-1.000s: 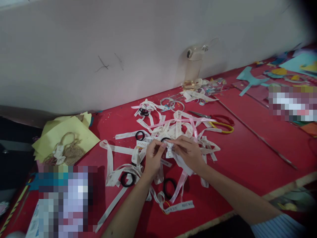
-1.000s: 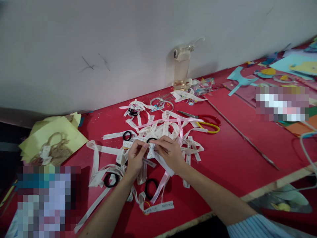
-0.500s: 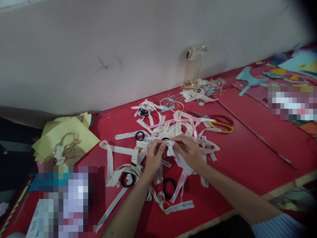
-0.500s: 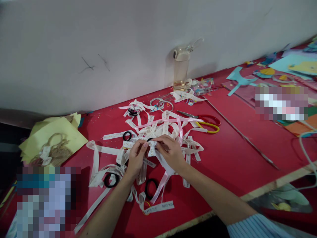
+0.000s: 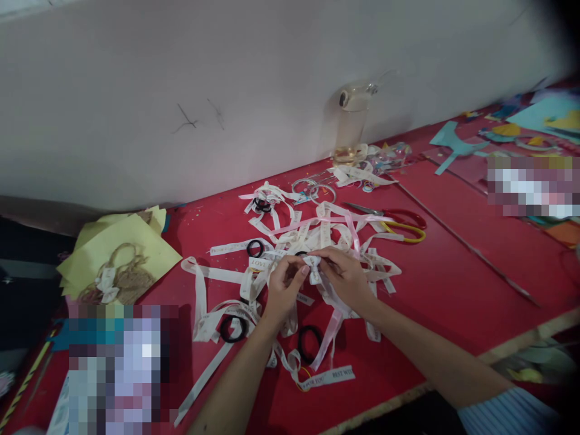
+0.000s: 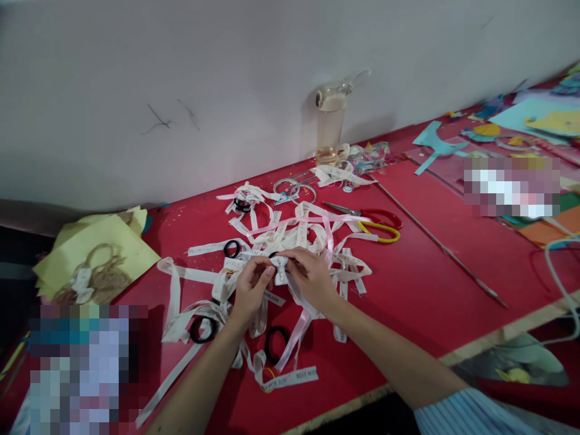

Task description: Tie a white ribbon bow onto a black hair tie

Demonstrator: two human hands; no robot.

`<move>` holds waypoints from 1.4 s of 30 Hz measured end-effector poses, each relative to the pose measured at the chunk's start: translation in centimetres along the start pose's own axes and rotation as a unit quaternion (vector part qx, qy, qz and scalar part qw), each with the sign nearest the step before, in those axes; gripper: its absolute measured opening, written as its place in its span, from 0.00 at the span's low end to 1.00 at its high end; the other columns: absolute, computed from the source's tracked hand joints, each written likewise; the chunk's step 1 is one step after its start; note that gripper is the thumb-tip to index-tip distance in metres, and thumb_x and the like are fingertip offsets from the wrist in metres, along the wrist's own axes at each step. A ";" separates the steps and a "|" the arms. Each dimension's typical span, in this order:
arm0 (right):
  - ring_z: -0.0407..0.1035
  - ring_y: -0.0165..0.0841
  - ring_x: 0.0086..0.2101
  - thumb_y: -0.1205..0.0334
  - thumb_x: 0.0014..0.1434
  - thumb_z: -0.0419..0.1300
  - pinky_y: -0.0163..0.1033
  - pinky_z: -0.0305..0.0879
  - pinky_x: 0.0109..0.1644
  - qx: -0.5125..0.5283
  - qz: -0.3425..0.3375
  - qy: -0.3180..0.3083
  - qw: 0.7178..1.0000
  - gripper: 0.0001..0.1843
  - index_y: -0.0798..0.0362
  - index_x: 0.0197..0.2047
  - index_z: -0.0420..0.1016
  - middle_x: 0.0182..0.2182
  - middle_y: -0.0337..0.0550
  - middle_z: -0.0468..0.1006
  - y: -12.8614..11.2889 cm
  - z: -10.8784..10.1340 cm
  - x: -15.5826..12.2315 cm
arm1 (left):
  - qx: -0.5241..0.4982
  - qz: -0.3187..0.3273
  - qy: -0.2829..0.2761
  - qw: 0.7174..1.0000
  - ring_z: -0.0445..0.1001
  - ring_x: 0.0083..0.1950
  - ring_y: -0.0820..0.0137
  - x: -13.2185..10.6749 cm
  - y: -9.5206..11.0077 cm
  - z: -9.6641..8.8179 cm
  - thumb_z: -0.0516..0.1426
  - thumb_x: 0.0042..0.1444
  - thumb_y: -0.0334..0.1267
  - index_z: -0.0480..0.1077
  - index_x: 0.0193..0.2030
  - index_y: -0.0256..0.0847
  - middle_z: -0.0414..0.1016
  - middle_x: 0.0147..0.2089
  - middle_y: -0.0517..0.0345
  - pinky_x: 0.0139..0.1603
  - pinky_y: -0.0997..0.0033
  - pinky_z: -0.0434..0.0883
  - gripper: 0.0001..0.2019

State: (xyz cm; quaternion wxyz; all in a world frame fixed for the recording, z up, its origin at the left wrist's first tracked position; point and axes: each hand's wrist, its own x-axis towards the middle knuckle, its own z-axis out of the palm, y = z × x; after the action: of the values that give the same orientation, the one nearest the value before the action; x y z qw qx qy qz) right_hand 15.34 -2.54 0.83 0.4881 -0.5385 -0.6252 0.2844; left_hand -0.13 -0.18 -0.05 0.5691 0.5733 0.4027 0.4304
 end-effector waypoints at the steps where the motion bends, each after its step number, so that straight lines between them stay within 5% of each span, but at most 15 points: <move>1: 0.70 0.34 0.37 0.68 0.61 0.51 0.39 0.66 0.40 0.001 0.001 0.001 1.000 0.12 0.49 0.44 0.74 0.38 0.43 0.76 0.0 0.0 0.0 | -0.001 0.000 -0.001 1.000 0.63 0.28 0.75 0.0 0.0 0.0 0.56 0.56 0.43 0.67 0.37 0.41 0.66 0.29 0.62 0.31 0.76 0.62 0.08; 42: 0.73 0.33 0.40 0.71 0.59 0.53 0.37 0.67 0.44 -0.015 0.007 -0.067 0.998 0.17 0.47 0.48 0.74 0.40 0.40 0.79 0.9 0.5 -0.1 | 0.060 -0.011 -0.017 0.998 0.60 0.27 0.76 0.6 0.4 0.0 0.53 0.59 0.43 0.66 0.32 0.39 0.61 0.25 0.65 0.29 0.77 0.59 0.10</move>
State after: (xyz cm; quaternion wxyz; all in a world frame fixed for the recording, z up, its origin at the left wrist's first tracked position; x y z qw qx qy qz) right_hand 15.19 -2.31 -0.16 0.4349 -0.5304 -0.6566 0.3138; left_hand 0.05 0.40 0.33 0.5454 0.6091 0.4241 0.3894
